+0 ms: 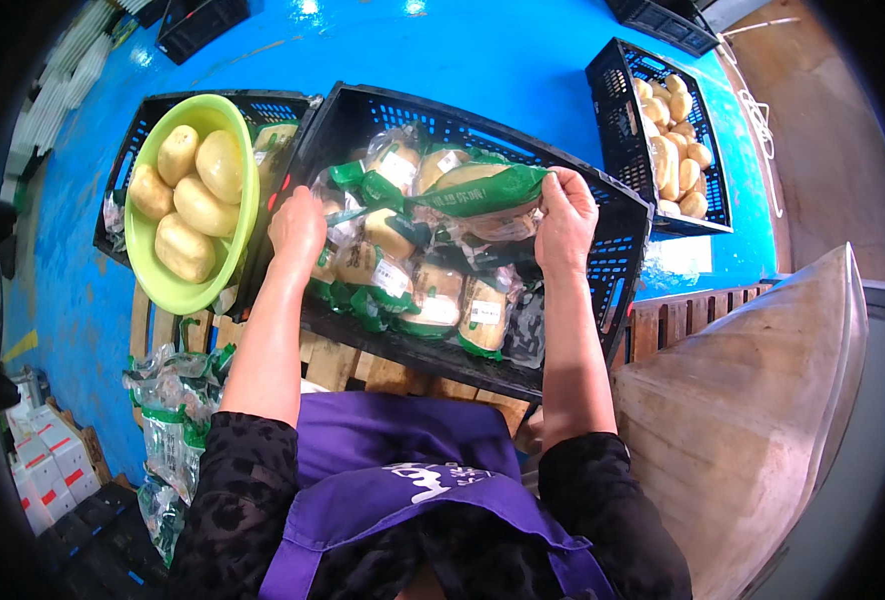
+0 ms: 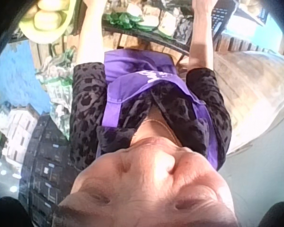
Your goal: The person unpacks individually wrapped root vegetables from plastic bags, places them into a green bowl, and then transfers the bowl into a large water tub. The person repeats this process with multiple packages.
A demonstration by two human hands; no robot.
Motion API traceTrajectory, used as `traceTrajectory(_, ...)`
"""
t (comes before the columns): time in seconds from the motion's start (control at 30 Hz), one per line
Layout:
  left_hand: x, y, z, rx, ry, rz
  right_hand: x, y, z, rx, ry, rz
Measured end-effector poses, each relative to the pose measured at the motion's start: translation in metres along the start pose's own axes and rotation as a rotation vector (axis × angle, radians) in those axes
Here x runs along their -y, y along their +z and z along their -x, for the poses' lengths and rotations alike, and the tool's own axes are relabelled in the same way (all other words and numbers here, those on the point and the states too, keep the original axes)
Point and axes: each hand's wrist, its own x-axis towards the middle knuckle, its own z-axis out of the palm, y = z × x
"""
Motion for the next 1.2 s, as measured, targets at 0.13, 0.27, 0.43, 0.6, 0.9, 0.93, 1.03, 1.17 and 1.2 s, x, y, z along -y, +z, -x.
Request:
traceTrajectory(0.13,0.005,0.0,-0.007,0.027,0.049,0.21,-0.002,-0.007,-0.004,0.034,0.117,-0.17)
traceTrajectory(0.27,-0.019,-0.025,0.001,0.331,0.07,1.366,0.001,0.0,-0.001,0.206,0.293,-0.472)
traceTrajectory(0.43,-0.044,-0.003,0.015,0.497,0.311,1.033,-0.007,0.021,0.02,0.034,0.527,-0.671)
traceTrajectory(0.6,-0.047,-0.023,0.022,0.71,0.363,0.882,-0.014,0.012,0.033,-0.096,0.613,-0.827)
traceTrajectory(0.9,-0.065,-0.027,0.032,0.712,0.299,1.158,-0.062,-0.019,0.046,-0.297,0.85,-0.663)
traceTrajectory(0.93,-0.07,-0.031,0.034,0.703,0.265,1.189,-0.082,-0.031,0.051,-0.207,0.893,-0.585)
traceTrajectory(1.03,-0.079,-0.033,0.04,0.688,0.294,1.218,-0.094,-0.025,0.072,-0.212,0.976,-0.286)
traceTrajectory(1.17,-0.079,-0.067,0.043,0.84,0.244,1.395,-0.086,-0.014,0.08,0.024,0.961,-0.058)
traceTrajectory(1.2,-0.072,-0.072,0.038,0.877,0.208,1.442,-0.085,-0.01,0.079,0.036,0.951,-0.033)
